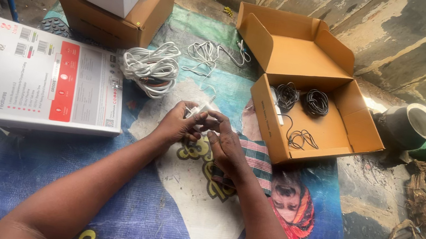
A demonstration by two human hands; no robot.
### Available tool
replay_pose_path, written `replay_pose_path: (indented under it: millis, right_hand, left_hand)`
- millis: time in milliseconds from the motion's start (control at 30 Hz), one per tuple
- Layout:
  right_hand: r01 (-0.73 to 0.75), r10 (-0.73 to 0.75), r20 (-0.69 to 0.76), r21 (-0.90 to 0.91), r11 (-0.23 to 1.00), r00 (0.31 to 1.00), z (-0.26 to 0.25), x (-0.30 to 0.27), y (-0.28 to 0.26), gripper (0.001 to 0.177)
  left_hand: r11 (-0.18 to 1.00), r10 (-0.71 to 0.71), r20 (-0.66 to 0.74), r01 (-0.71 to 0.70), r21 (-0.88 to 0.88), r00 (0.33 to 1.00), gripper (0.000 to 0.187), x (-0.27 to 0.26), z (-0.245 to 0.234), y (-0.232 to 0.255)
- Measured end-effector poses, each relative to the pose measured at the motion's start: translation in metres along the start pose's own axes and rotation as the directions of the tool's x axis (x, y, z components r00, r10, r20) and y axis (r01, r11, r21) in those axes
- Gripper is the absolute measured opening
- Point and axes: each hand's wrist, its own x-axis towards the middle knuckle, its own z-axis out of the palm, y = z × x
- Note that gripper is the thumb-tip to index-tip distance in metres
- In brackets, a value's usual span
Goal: The person uncoils and bundles white cables, then places a power adapter and a cloth into a cardboard box.
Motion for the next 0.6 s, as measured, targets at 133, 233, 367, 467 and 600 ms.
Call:
replay_pose_path:
  millis: [133,233,367,467,600]
  right_hand:
    - [0.077,-0.078,0.010,0.043,0.996,0.997,-0.004,-0.002,0.004,0.040]
    - [0.120,-0.120,-0.026,-0.011,0.993,0.992,-0.008,0.001,0.003,0.032]
    - [0.353,-0.357,-0.051,-0.080,0.932,0.933,-0.011,-0.010,-0.053,0.033]
    - [0.602,-0.602,0.026,-0.043,0.797,0.798,-0.011,-0.039,-0.132,0.018]
    - [0.700,-0.708,0.432,0.212,0.682,0.559,-0.038,-0.060,-0.211,0.012]
  left_hand:
    - [0.999,0.028,0.038,-0.026,-0.041,0.999,0.065,0.002,-0.009,0.001]
    - [0.994,0.076,0.081,-0.069,-0.089,0.994,0.062,0.004,-0.011,-0.003]
    - [0.980,0.112,0.090,-0.095,-0.174,0.990,0.057,0.007,-0.014,-0.001]
    - [0.973,0.094,0.103,-0.070,-0.219,0.990,0.059,0.007,-0.016,-0.003]
    - [0.969,0.137,0.132,-0.104,-0.226,0.982,0.061,0.011,-0.017,-0.010]
